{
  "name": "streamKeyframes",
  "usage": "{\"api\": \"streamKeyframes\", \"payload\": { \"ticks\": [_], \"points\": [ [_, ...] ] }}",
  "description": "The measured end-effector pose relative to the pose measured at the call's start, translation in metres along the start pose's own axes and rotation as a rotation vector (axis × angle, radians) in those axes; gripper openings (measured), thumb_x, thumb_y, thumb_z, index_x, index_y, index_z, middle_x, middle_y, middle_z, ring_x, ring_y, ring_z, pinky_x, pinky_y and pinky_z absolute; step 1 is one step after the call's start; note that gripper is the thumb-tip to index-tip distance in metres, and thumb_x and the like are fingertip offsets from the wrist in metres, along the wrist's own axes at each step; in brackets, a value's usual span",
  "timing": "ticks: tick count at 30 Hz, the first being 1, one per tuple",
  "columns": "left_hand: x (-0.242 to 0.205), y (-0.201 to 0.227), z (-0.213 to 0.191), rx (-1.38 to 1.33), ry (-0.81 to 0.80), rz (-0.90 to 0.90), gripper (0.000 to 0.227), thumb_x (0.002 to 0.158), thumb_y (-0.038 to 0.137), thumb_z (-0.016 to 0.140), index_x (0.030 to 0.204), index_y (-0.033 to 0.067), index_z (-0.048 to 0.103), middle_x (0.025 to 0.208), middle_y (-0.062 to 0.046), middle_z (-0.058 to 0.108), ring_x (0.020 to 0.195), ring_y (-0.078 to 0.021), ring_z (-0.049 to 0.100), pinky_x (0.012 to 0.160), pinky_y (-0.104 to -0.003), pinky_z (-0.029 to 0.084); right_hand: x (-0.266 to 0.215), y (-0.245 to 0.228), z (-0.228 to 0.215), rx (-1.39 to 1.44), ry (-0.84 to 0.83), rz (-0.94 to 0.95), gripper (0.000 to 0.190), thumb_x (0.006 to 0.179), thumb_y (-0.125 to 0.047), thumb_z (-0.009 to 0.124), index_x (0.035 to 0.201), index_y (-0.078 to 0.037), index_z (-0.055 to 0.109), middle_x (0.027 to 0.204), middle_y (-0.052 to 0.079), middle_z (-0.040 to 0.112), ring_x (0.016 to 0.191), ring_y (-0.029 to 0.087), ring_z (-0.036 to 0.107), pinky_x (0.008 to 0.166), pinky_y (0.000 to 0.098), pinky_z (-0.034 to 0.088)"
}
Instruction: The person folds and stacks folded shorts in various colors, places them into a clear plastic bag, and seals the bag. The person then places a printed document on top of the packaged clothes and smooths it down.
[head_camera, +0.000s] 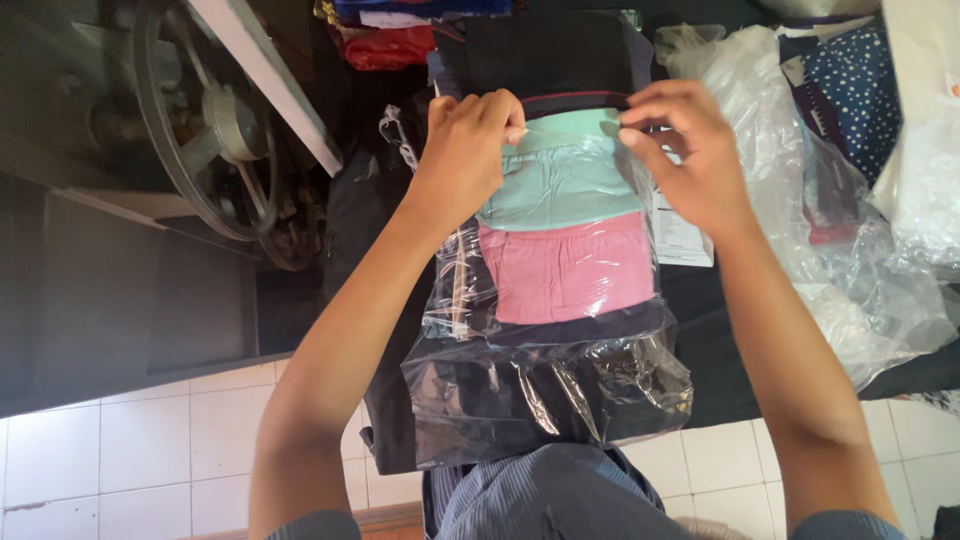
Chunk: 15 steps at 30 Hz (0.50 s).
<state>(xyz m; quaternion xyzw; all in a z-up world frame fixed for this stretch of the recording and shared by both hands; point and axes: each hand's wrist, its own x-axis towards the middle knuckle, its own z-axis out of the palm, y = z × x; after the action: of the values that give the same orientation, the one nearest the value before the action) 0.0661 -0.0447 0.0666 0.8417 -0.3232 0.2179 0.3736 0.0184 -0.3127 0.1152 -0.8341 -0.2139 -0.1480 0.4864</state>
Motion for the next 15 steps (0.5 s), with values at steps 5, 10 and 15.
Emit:
{"api": "streamKeyframes", "payload": {
  "ticks": [5,10,15],
  "points": [
    [-0.002,0.009,-0.001,0.159,-0.003,0.056,0.025,0.085,-0.008,0.063,0.102,0.0098,0.057,0.093,-0.002,0.057,0.094,-0.0223,0.058,0.098,-0.042,0.038,-0.023,0.009,-0.008,-0.207,-0.009,0.009,0.015,0.097,-0.001,0.081,0.11,-0.003,0.074,0.112,0.009,0.068,0.097,0.018,0.067,0.084,0.0305,0.055],
    [-0.005,0.018,-0.003,0.286,0.065,0.121,0.02,0.089,0.0,0.067,0.108,0.0074,0.063,0.122,-0.008,0.052,0.111,-0.022,0.053,0.101,-0.042,0.038,-0.031,0.02,-0.004,-0.406,-0.029,-0.194,0.02,0.098,0.0,0.08,0.117,-0.002,0.074,0.113,0.011,0.073,0.103,0.025,0.071,0.086,0.0329,0.058],
    [0.0,0.019,-0.005,0.286,0.072,0.124,0.01,0.097,0.008,0.071,0.103,0.0057,0.062,0.125,-0.003,0.048,0.117,-0.0209,0.051,0.104,-0.043,0.038,-0.03,0.022,-0.012,-0.41,-0.09,-0.24,0.021,0.095,-0.001,0.079,0.116,-0.002,0.074,0.109,0.013,0.073,0.099,0.028,0.07,0.081,0.0327,0.057]
  ]
}}
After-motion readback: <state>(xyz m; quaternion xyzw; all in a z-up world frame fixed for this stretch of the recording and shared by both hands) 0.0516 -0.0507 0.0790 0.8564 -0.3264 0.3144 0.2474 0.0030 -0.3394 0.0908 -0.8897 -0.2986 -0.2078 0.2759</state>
